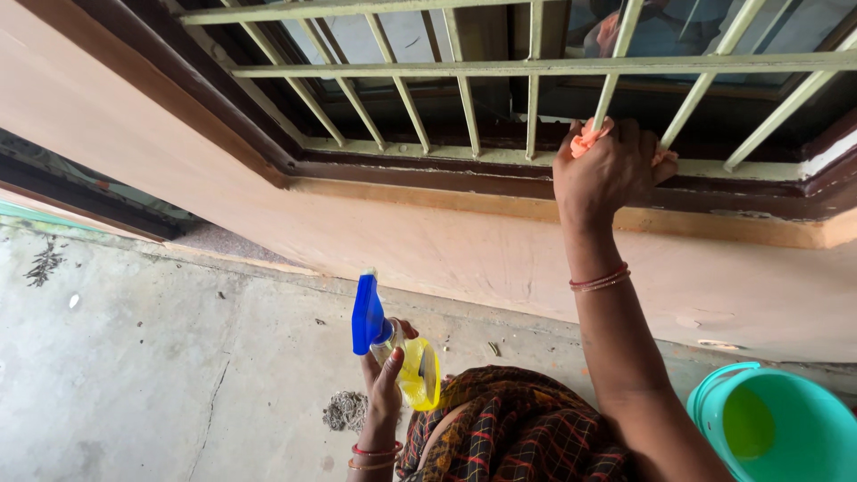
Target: The person cleans the exterior of a window with metal grilles using a spray bottle and a cloth. They then move inside and continue wiping the window frame and glass from the interior side.
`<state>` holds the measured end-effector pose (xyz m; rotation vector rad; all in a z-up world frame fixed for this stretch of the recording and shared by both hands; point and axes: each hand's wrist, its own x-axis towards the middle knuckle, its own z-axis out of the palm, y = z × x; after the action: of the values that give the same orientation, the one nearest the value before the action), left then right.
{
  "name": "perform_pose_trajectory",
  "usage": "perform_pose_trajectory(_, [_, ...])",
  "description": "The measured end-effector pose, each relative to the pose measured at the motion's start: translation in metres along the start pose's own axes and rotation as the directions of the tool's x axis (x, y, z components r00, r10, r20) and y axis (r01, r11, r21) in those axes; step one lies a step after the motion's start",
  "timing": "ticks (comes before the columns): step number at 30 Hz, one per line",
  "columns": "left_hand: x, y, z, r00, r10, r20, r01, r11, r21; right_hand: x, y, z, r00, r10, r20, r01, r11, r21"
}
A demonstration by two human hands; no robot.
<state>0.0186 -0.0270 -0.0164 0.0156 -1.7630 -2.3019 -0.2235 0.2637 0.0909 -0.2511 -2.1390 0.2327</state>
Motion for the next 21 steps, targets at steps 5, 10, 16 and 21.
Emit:
perform_pose_trajectory(5, [-0.011, 0.001, 0.003, 1.000, 0.011, 0.006, -0.011, 1.000, 0.022, -0.001, 0.003, -0.005, 0.999, -0.037, -0.011, 0.037, 0.999, 0.015])
perform_pose_trajectory(10, [-0.029, 0.006, 0.002, 0.999, -0.018, -0.032, 0.019, 0.999, 0.031, -0.006, 0.008, -0.015, 0.995, -0.103, -0.008, 0.104, 0.994, 0.046])
perform_pose_trajectory(16, [-0.048, 0.013, -0.008, 0.996, -0.021, -0.085, 0.026, 0.998, 0.054, -0.026, 0.015, -0.026, 0.994, -0.110, -0.012, 0.111, 0.982, 0.150])
perform_pose_trajectory(21, [-0.053, 0.010, -0.020, 0.998, 0.027, -0.063, -0.024, 0.999, 0.047, -0.040, 0.019, -0.032, 0.996, -0.071, -0.048, 0.082, 0.949, 0.306])
